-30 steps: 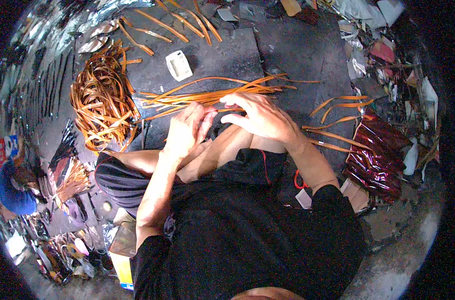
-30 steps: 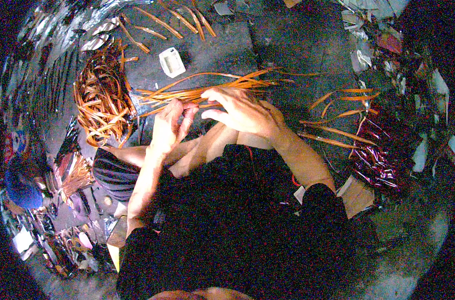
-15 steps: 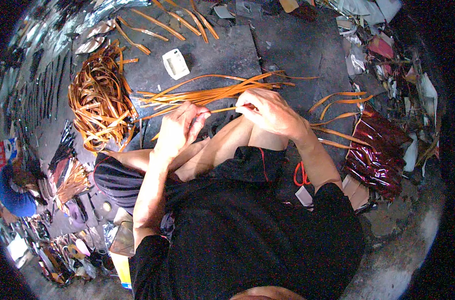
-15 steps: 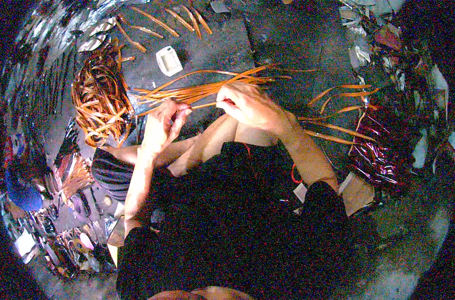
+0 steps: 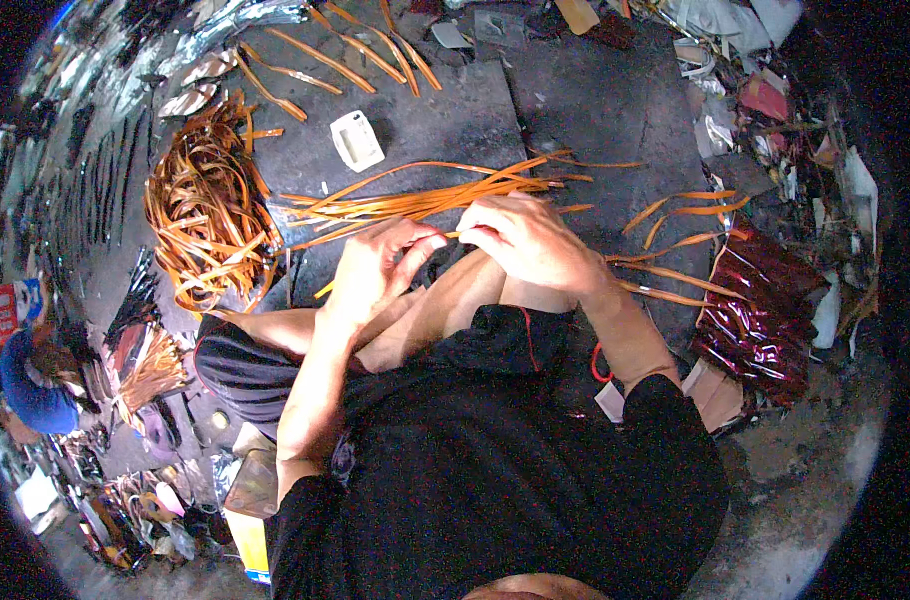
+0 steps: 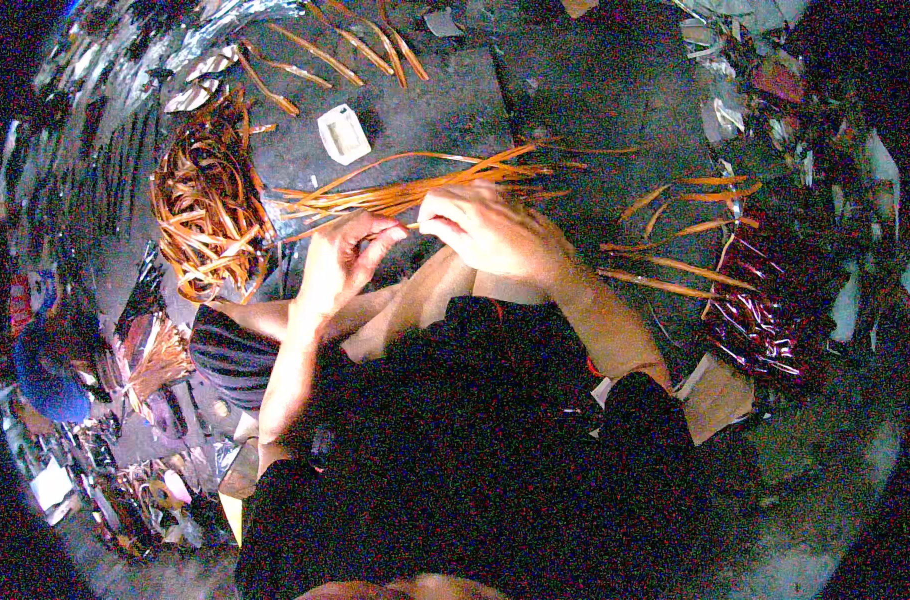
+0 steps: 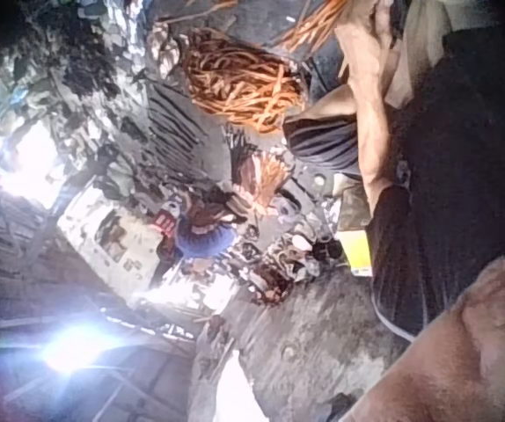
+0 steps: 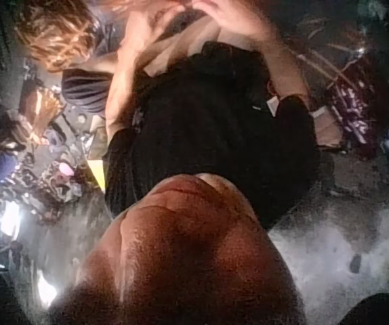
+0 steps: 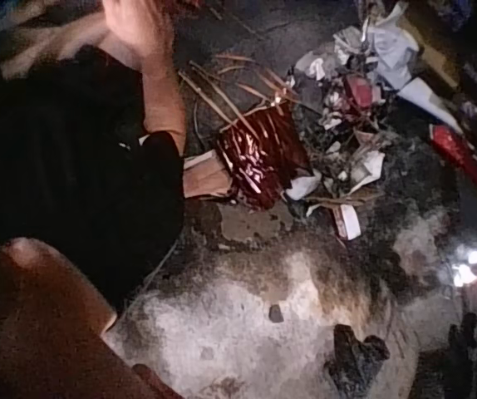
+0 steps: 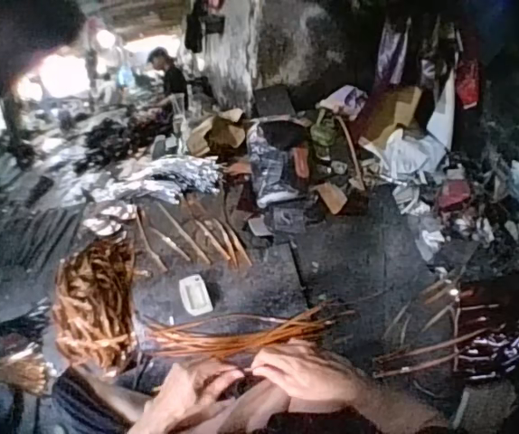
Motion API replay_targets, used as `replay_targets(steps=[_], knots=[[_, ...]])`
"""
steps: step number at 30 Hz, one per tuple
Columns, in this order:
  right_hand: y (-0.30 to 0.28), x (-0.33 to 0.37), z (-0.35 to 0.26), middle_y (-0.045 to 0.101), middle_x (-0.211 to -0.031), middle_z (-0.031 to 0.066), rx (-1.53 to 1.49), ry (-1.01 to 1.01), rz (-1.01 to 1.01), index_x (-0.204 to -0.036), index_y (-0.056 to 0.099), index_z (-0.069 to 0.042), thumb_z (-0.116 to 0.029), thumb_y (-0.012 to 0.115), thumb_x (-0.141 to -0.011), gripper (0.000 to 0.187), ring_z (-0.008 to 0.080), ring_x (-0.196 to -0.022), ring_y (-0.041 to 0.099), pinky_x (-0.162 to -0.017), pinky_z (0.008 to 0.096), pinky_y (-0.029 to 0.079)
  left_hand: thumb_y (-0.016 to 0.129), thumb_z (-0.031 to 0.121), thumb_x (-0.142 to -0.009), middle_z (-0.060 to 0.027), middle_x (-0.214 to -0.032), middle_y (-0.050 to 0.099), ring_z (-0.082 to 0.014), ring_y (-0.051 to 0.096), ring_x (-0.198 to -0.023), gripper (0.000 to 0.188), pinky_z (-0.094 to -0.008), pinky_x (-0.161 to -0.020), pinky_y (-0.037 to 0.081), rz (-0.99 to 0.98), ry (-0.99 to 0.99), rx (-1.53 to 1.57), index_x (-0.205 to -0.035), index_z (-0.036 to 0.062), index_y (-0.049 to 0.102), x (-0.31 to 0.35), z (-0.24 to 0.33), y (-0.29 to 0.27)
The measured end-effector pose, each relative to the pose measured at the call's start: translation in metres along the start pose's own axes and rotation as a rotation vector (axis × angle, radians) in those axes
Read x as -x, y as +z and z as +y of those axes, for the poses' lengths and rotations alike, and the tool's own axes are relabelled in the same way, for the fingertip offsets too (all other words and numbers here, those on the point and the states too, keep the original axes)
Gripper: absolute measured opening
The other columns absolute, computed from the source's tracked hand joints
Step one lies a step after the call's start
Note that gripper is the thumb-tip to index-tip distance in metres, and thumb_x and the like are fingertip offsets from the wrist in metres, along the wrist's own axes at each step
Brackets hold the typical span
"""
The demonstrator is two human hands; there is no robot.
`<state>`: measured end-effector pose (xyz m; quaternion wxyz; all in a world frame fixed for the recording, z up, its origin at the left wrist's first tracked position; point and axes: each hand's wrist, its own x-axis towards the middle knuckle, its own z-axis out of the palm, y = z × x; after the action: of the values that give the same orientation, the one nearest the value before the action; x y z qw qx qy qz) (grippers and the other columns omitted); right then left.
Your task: The person sits on the floor and repeatedly picks up thin orange cables, aligns them, and places them into a growing pile. The person handles the cables by hand without using tools.
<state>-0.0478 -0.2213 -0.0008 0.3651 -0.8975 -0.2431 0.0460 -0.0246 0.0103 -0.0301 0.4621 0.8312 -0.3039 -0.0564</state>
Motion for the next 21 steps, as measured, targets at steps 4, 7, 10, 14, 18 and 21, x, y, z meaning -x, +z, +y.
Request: replay_targets(steps=[4, 7, 10, 14, 18, 21], knots=[[-0.023, 0.000, 0.015, 0.065, -0.088, 0.0092, 0.099, -0.052, 0.135, -0.090, 0.061, -0.005, -0.014, 0.064, -0.089, 0.009, 0.0291, -0.086, 0.063, -0.079, 0.0402, 0.046, 0.065, 0.016, -0.092, -0.0125, -0.095, 0.072, -0.0233, 0.070, -0.088, 0.017, -0.0338, -0.078, 0.054, -0.024, -0.061, -0.078, -0.101, 0.0030, 0.070, 0.001, -0.014, -0.037], [-0.043, 0.007, 0.033, 0.066, -0.086, 0.0095, 0.229, 0.036, 0.202, -0.089, 0.061, -0.005, -0.014, 0.065, -0.089, 0.010, 0.0283, -0.085, 0.063, -0.078, 0.0392, 0.045, 0.066, 0.014, -0.090, -0.0115, -0.089, 0.071, -0.0219, 0.070, -0.077, 0.015, -0.0314, -0.070, 0.054, 0.035, -0.109, -0.160, -0.101, 0.0033, 0.069, 0.012, -0.041, -0.067], [-0.059, 0.016, 0.045, 0.065, -0.089, 0.0097, 0.267, 0.157, 0.178, -0.090, 0.061, -0.005, -0.015, 0.065, -0.089, 0.011, 0.0273, -0.087, 0.062, -0.084, 0.0379, 0.043, 0.069, 0.014, -0.090, -0.0094, -0.086, 0.071, -0.0175, 0.068, -0.072, 0.016, -0.0295, -0.067, 0.053, 0.051, -0.280, -0.168, -0.099, 0.0010, 0.069, 0.023, -0.055, -0.094], [-0.058, 0.011, 0.060, 0.065, -0.090, 0.0095, 0.250, 0.158, 0.194, -0.091, 0.061, -0.005, -0.016, 0.064, -0.090, 0.012, 0.0278, -0.090, 0.061, -0.087, 0.0381, 0.043, 0.068, 0.013, -0.090, -0.0099, -0.084, 0.069, -0.0196, 0.067, -0.073, 0.013, -0.0311, -0.068, 0.051, 0.151, -0.259, -0.152, -0.097, 0.0019, 0.069, 0.023, -0.062, -0.088], [-0.057, 0.012, 0.072, 0.065, -0.098, 0.0100, 0.347, 0.163, 0.191, -0.098, 0.063, -0.005, -0.018, 0.062, -0.091, 0.015, 0.0290, -0.100, 0.061, -0.100, 0.0439, 0.039, 0.067, 0.009, -0.089, -0.0096, -0.085, 0.067, -0.0231, 0.066, -0.076, 0.009, -0.0327, -0.070, 0.051, 0.271, -0.141, -0.226, -0.096, 0.0038, 0.070, 0.021, -0.050, -0.076], [-0.035, 0.019, 0.081, 0.064, -0.116, 0.0115, 0.466, 0.253, 0.091, -0.114, 0.064, -0.009, -0.018, 0.064, -0.088, 0.027, 0.0311, -0.115, 0.057, -0.109, 0.0525, 0.031, 0.069, 0.005, -0.082, -0.0099, -0.086, 0.066, -0.0290, 0.064, -0.077, 0.013, -0.0372, -0.071, 0.050, 0.224, 0.018, -0.365, -0.095, 0.0062, 0.069, 0.018, -0.053, -0.066]])
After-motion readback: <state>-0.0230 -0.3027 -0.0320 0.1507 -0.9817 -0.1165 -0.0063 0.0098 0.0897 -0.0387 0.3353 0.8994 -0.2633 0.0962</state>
